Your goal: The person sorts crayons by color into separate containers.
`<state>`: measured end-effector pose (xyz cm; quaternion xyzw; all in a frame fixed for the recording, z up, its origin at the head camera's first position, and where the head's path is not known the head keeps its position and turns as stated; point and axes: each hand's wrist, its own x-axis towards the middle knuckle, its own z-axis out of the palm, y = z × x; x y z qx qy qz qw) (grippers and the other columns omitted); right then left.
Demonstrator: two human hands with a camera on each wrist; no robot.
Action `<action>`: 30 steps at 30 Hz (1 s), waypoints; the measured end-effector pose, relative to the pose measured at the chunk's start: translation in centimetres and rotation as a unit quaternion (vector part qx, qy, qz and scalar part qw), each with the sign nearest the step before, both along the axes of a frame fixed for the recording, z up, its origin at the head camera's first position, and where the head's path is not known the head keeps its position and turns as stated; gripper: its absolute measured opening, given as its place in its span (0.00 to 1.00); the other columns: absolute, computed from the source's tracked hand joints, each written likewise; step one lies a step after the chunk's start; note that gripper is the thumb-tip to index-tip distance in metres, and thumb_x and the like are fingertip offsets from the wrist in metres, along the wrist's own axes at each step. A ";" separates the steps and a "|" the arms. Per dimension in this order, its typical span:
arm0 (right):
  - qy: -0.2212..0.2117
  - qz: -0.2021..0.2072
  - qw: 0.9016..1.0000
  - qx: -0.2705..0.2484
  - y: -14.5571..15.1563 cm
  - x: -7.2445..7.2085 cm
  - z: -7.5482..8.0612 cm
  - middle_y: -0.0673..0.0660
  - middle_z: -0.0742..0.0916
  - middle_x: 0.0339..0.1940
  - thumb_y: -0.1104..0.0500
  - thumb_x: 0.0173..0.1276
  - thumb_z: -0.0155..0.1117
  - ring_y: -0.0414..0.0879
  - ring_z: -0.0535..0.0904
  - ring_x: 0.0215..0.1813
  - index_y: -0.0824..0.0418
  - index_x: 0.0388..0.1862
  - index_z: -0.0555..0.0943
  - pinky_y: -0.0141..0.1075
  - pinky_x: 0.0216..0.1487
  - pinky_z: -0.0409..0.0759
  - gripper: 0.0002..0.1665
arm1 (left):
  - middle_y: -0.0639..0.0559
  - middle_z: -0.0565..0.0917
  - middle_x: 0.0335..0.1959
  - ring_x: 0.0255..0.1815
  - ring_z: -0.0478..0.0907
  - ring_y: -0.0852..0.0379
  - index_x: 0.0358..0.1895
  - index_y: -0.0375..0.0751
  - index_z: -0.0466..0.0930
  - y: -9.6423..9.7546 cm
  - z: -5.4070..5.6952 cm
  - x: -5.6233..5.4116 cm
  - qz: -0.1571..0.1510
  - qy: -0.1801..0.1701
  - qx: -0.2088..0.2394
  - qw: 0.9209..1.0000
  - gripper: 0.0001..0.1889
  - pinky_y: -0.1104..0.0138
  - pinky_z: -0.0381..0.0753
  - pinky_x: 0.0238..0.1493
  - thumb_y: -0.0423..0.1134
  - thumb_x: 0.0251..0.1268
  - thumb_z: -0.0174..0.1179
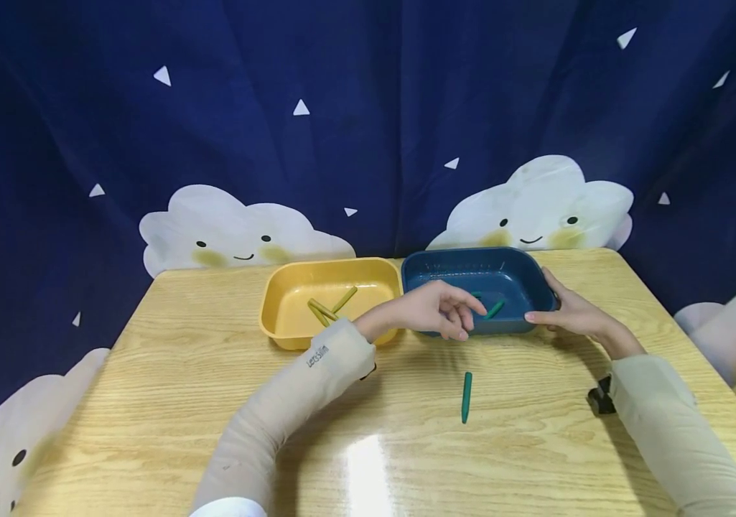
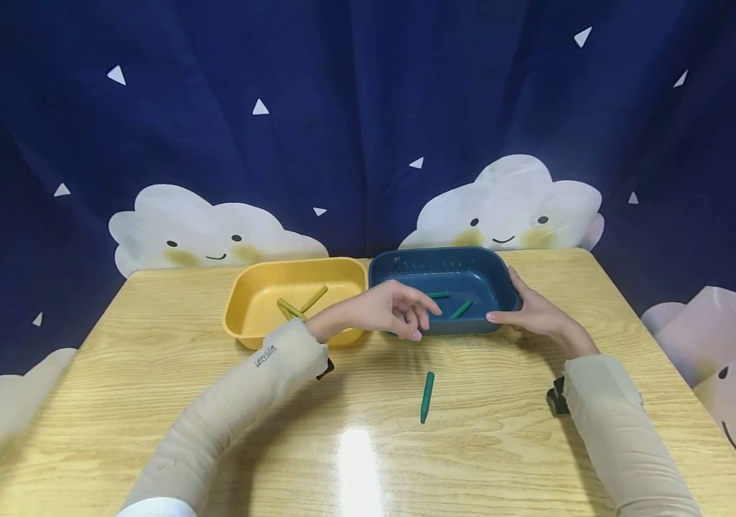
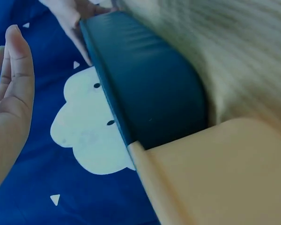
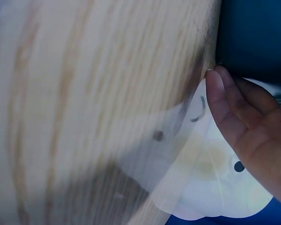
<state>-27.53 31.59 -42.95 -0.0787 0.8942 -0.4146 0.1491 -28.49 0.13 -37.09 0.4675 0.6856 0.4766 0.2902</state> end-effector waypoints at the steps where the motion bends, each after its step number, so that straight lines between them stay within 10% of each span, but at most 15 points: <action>1: 0.001 0.001 1.000 0.001 0.0 0.0 0.0 0.69 0.35 0.70 0.54 0.61 0.63 0.72 0.38 0.68 0.55 0.69 0.22 0.66 0.60 0.47 0.63 | 0.34 0.79 0.36 0.29 0.78 0.50 0.54 0.26 0.72 0.0 -0.2 0.1 -0.002 -0.006 -0.001 1.000 0.22 0.63 0.80 0.30 0.22 0.53 0.60; 11: 0.007 -0.002 1.000 0.007 0.2 0.0 -0.1 0.68 0.35 0.70 0.53 0.61 0.63 0.71 0.36 0.68 0.55 0.69 0.22 0.66 0.60 0.46 0.62 | 0.28 0.73 0.50 0.29 0.80 0.58 0.59 0.23 0.66 0.4 -2.4 0.3 -0.138 -0.063 -0.070 0.986 0.27 0.66 0.80 0.38 0.16 0.52 0.56; 30: 0.000 -0.001 1.000 0.000 0.0 -0.1 -0.1 0.67 0.34 0.71 0.53 0.61 0.63 0.70 0.35 0.68 0.53 0.69 0.22 0.66 0.60 0.45 0.63 | 0.41 0.65 0.64 0.35 0.78 0.52 0.65 0.30 0.62 1.3 -6.1 0.1 -0.185 -0.045 -0.182 0.965 0.34 0.72 0.77 0.33 0.17 0.51 0.58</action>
